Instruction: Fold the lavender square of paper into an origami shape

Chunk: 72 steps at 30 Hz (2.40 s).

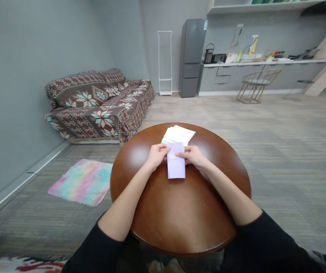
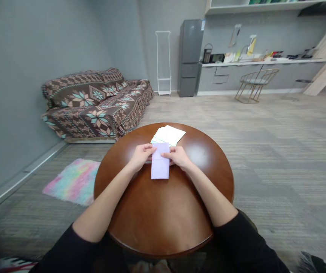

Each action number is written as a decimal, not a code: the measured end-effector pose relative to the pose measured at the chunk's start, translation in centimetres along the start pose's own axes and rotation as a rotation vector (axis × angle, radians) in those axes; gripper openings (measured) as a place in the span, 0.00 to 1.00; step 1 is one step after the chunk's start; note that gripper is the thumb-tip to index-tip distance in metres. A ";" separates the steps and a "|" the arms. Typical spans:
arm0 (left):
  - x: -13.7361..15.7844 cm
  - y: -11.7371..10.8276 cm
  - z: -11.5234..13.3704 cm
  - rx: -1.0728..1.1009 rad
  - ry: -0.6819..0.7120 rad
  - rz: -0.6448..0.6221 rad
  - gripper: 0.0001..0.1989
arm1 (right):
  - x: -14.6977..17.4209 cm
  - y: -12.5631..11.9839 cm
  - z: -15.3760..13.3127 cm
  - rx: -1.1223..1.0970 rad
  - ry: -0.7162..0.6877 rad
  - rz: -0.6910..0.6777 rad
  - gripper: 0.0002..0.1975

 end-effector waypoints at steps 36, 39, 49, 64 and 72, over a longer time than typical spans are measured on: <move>-0.3 0.4 -0.2 0.004 0.036 -0.048 0.17 | -0.3 -1.0 -0.8 0.151 -0.148 0.054 0.21; -0.4 0.4 -0.3 0.007 0.039 -0.046 0.17 | -0.3 -1.0 -0.7 0.143 -0.141 0.062 0.21; -0.7 -0.1 -0.1 0.021 0.098 0.040 0.18 | 0.4 0.2 -0.8 0.081 -0.066 -0.030 0.16; 0.0 0.5 -0.5 -0.083 -0.031 -0.074 0.13 | -0.4 -1.2 0.0 0.107 -0.045 0.023 0.11; -0.7 0.0 -1.4 -0.193 0.001 -0.016 0.14 | -0.1 -0.7 -0.1 0.117 -0.010 0.027 0.14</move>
Point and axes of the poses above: each hand's wrist, its own x-axis away from the middle knuckle, its own y-axis out of the palm, z = x × y, the point moved 7 cm from there along -x, towards the middle knuckle, and after that the axes turned 6 degrees about -y, right-handed, at the moved point
